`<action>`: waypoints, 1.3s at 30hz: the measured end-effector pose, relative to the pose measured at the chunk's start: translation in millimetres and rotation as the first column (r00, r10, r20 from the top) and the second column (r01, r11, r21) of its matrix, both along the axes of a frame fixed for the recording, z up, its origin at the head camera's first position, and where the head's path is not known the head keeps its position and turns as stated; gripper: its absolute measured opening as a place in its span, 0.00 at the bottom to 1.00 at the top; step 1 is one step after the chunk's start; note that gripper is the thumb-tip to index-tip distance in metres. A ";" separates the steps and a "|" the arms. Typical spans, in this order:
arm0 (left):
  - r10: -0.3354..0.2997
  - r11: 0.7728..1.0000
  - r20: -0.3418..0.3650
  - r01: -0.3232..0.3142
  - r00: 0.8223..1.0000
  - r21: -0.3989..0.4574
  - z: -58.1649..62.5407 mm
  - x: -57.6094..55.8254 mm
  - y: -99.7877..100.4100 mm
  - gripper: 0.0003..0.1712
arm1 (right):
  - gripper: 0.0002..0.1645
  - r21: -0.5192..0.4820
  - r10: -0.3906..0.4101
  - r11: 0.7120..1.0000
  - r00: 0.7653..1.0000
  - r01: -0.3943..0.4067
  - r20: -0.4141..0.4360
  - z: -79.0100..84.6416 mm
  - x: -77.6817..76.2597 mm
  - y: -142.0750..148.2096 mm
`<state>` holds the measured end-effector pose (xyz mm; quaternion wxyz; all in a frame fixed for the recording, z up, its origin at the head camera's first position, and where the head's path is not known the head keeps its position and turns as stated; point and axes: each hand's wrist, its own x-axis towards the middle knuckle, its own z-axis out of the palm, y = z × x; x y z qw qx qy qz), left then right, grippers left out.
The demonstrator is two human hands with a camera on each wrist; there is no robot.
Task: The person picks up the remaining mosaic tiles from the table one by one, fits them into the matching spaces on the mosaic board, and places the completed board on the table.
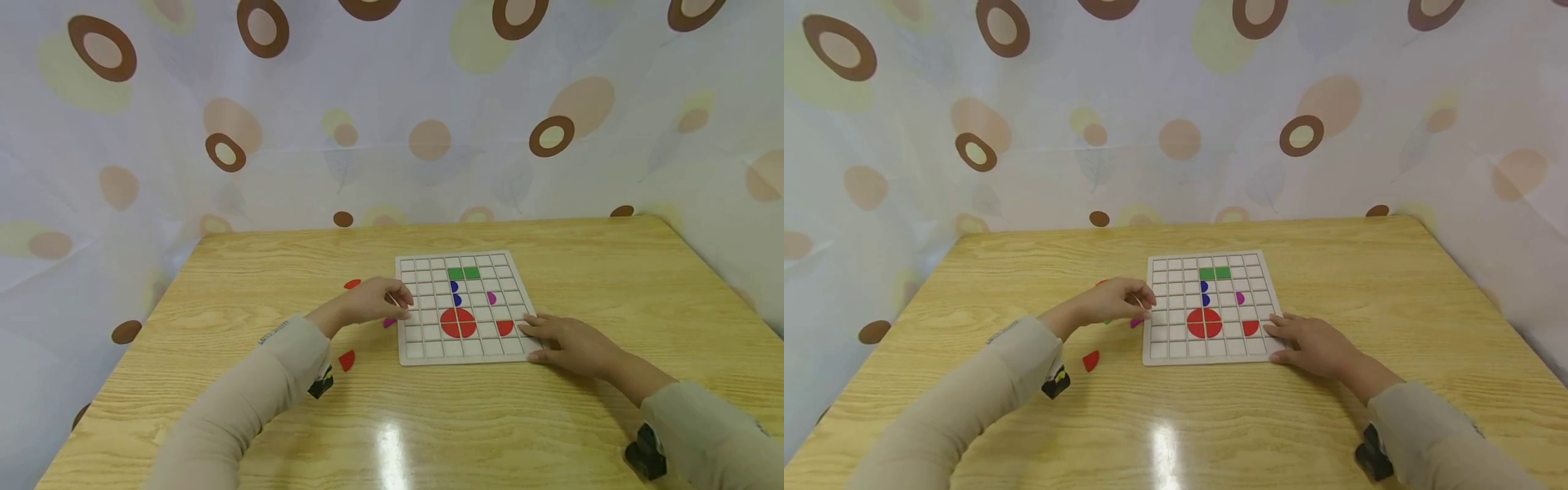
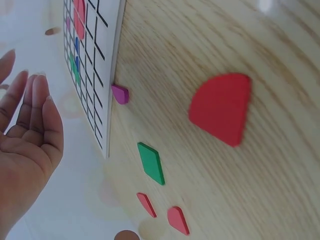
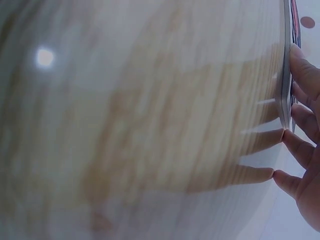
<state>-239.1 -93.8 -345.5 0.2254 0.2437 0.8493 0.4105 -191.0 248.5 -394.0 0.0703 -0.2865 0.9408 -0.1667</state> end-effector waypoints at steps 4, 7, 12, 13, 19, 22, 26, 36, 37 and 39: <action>-0.001 1.000 0.023 0.001 1.000 0.027 -1.4 5.2 -11.4 0.14 | 0.37 -0.007 0.006 1.000 1.000 -0.006 -0.008 0.3 1.4 -0.3; -0.007 1.000 0.016 0.006 1.000 0.028 -3.8 8.4 -19.7 0.13 | 0.36 -0.006 0.008 1.000 1.000 -0.008 -0.015 -0.1 1.6 -0.8; -0.009 1.000 0.013 0.009 1.000 0.015 -7.6 13.4 -31.4 0.13 | 0.36 0.001 0.011 1.000 1.000 -0.011 -0.027 -0.5 1.2 -0.6; -0.007 1.000 0.017 0.007 1.000 0.014 -8.1 14.5 -33.8 0.13 | 0.36 0.001 0.010 1.000 1.000 -0.010 -0.028 -0.3 1.1 -0.6; 0.003 1.000 0.008 -0.003 1.000 -0.010 -10.9 20.7 -46.5 0.14 | 0.36 -0.005 0.008 1.000 1.000 -0.008 -0.022 1.9 0.8 -1.2; 0.019 0.999 0.010 -0.019 1.000 -0.029 -13.7 23.3 -52.6 0.15 | 0.36 -0.010 0.011 1.000 1.000 -0.011 -0.021 2.3 0.8 -1.7; 0.031 0.998 0.008 -0.031 0.999 -0.049 -16.7 27.0 -60.1 0.15 | 0.36 -0.014 0.009 1.000 0.999 -0.009 -0.031 1.7 0.9 -2.2; 0.032 0.995 0.029 -0.030 0.999 -0.090 -24.0 33.6 -72.7 0.12 | 0.36 0.001 -0.001 1.000 0.999 0.001 -0.033 -1.6 0.6 -0.4; 0.035 0.995 0.034 -0.032 0.999 -0.090 -25.1 34.2 -73.8 0.13 | 0.36 0.002 -0.003 1.000 1.000 0.003 -0.031 -1.7 0.5 -0.3; 0.045 0.995 0.039 -0.042 0.998 -0.091 -27.0 35.6 -75.8 0.14 | 0.36 0.004 -0.003 1.000 1.000 0.003 -0.026 -1.8 0.5 -0.2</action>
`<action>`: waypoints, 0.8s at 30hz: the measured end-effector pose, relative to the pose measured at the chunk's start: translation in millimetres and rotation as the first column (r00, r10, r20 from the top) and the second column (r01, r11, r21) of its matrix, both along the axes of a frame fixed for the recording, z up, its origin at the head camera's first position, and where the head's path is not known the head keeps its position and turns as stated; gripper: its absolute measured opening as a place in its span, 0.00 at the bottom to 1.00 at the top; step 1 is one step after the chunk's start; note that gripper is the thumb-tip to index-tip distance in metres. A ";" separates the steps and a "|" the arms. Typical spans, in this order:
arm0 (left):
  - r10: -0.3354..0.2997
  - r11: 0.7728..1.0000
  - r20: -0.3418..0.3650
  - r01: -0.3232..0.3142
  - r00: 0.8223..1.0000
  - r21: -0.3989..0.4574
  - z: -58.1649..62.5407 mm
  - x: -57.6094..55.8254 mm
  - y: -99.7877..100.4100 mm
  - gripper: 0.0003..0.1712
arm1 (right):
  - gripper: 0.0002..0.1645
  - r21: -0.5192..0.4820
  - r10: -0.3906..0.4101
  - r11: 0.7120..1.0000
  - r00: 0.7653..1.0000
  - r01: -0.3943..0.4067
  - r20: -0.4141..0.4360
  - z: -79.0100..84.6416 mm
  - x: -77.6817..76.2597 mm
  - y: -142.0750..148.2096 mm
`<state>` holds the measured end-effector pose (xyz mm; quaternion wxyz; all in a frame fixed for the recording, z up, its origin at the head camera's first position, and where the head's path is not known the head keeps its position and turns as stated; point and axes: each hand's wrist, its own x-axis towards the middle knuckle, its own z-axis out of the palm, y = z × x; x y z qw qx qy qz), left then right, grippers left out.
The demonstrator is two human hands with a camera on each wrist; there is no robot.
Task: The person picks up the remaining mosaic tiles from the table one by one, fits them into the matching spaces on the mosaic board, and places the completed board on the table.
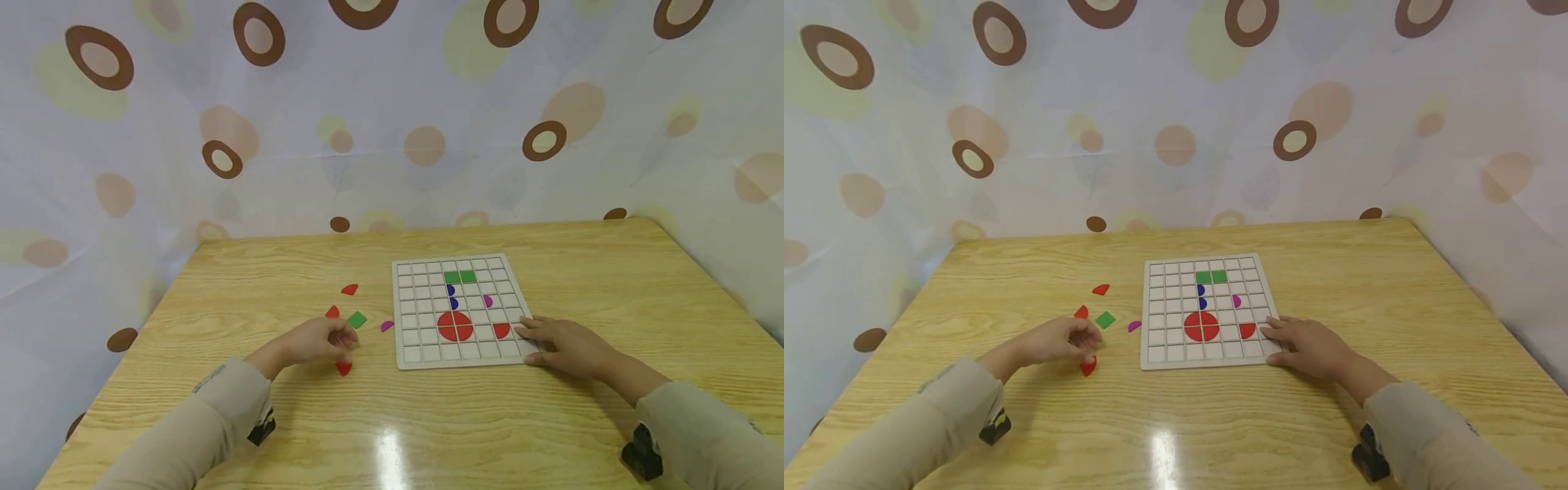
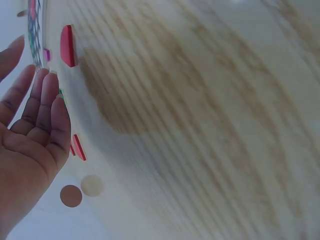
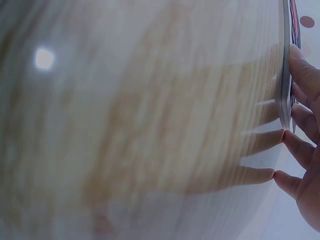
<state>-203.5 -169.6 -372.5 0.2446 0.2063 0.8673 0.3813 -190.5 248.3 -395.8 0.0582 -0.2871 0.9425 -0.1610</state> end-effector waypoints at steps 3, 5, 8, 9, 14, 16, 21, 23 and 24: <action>0.009 1.000 -0.007 -0.009 1.000 -0.010 -2.9 1.9 -2.4 0.14 | 0.36 -0.008 0.001 1.000 1.000 -0.001 -0.003 0.8 0.4 0.3; 0.010 1.000 -0.015 -0.011 1.000 -0.021 -4.5 2.8 -3.2 0.13 | 0.36 -0.012 0.003 1.000 1.000 -0.003 -0.006 1.4 0.6 0.5; 0.008 0.999 -0.033 -0.009 0.999 -0.036 -6.0 4.6 -3.2 0.12 | 0.37 -0.015 0.006 1.000 1.000 -0.006 -0.003 1.9 0.8 0.8; 0.010 0.999 -0.038 -0.012 0.999 -0.040 -6.3 5.3 -3.0 0.13 | 0.37 -0.014 0.006 1.000 1.000 -0.006 0.002 1.9 0.7 0.7; 0.033 0.997 -0.053 -0.037 0.998 -0.066 -7.5 8.9 -1.4 0.14 | 0.36 -0.011 -0.010 1.000 1.000 0.010 0.025 0.6 0.6 0.2; 0.032 0.996 -0.067 -0.038 0.997 -0.082 -8.5 9.7 -0.7 0.15 | 0.36 -0.008 -0.010 1.000 1.000 0.011 0.027 0.0 0.5 0.3; 0.010 0.996 -0.116 -0.020 0.993 -0.091 -11.0 9.9 0.0 0.14 | 0.36 -0.011 -0.008 1.000 1.000 0.008 0.013 -0.3 0.5 0.5; -0.001 0.996 -0.132 -0.011 0.991 -0.089 -11.7 9.8 -0.3 0.14 | 0.37 -0.012 -0.004 1.000 1.000 0.004 0.006 0.0 0.5 0.8; -0.007 0.996 -0.141 -0.005 0.990 -0.088 -12.2 9.6 -0.4 0.13 | 0.36 -0.016 -0.004 1.000 1.000 0.004 0.005 0.2 0.6 0.9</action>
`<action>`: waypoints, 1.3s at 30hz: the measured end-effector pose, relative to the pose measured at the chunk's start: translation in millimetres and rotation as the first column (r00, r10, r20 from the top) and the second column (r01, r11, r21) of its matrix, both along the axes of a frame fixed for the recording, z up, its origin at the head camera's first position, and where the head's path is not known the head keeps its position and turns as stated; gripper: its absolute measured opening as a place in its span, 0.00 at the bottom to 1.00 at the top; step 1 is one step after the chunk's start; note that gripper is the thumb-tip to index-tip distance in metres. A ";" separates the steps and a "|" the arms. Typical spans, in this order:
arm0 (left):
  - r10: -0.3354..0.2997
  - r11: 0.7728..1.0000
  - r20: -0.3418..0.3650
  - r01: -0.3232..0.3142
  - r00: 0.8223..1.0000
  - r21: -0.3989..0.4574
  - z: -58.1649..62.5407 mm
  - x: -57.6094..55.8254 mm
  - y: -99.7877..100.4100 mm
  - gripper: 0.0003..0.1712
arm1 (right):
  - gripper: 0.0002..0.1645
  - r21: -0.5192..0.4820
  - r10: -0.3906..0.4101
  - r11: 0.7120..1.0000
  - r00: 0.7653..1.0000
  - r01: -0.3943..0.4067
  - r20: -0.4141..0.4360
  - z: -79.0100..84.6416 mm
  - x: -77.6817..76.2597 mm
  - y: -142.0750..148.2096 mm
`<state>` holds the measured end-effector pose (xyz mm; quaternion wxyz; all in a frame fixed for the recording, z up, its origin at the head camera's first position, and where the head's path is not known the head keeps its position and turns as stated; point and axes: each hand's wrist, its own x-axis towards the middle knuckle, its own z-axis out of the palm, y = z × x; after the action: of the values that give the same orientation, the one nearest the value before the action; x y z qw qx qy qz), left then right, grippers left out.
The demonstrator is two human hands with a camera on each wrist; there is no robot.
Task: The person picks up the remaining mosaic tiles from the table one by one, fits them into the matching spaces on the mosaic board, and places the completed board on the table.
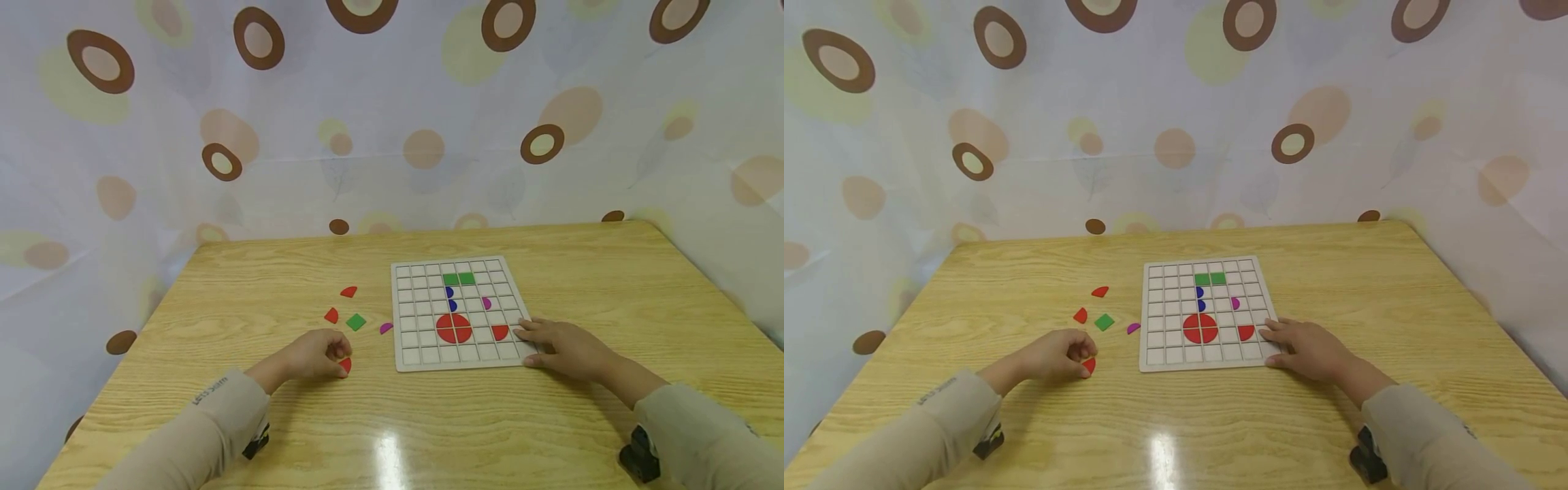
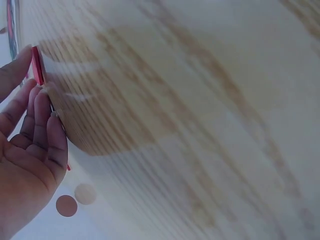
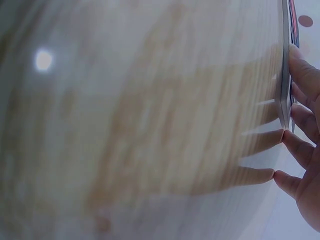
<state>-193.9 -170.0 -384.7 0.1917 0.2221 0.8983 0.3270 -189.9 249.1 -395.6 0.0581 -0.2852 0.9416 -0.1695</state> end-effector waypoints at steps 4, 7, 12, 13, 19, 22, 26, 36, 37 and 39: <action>-0.022 1.000 -0.030 0.022 0.999 -0.003 -1.3 0.3 -0.4 0.12 | 0.37 -0.005 0.002 1.000 1.000 -0.002 0.000 0.3 0.4 -0.2; -0.023 1.000 -0.038 0.022 0.999 -0.010 -2.2 0.9 -0.4 0.12 | 0.37 -0.005 -0.002 1.000 1.000 0.002 0.008 0.6 0.7 -0.7; -0.015 1.000 -0.038 0.015 0.999 -0.017 -2.0 2.2 -0.2 0.10 | 0.35 -0.005 -0.001 1.000 1.000 0.001 0.010 2.3 0.7 -1.3; -0.017 1.000 -0.040 0.016 0.999 -0.017 -1.8 2.3 0.1 0.10 | 0.35 -0.005 -0.001 1.000 1.000 0.001 0.008 2.8 0.8 -1.5; -0.013 0.999 -0.043 0.011 0.999 -0.044 -0.2 4.0 2.1 0.09 | 0.36 -0.010 0.010 1.000 1.000 -0.010 -0.003 2.7 1.6 -1.0; 0.005 0.999 -0.042 -0.006 0.999 -0.044 -0.2 5.2 2.7 0.09 | 0.35 -0.011 0.006 1.000 1.000 -0.006 -0.004 1.5 1.5 -1.0; 0.021 0.999 -0.038 -0.022 0.999 -0.026 -0.4 6.9 3.0 0.10 | 0.35 -0.014 0.006 1.000 1.000 -0.006 -0.010 0.6 1.6 -0.7; 0.042 0.995 0.045 -0.046 0.998 0.094 0.9 6.9 2.6 0.04 | 0.36 -0.008 0.010 1.000 1.000 -0.010 -0.012 1.1 1.8 -0.1; 0.043 0.993 0.053 -0.049 0.998 0.104 1.2 6.8 2.8 0.04 | 0.36 -0.007 0.011 1.000 1.000 -0.011 -0.011 1.1 1.9 -0.3; 0.046 0.992 0.064 -0.053 0.997 0.115 1.8 6.5 3.6 0.04 | 0.36 -0.010 0.012 1.000 1.000 -0.012 -0.012 1.0 2.1 -0.5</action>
<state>-187.4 -166.5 -382.9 0.1976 0.2006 0.8766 0.3902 -187.8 248.7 -394.6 0.0519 -0.2919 0.9394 -0.1722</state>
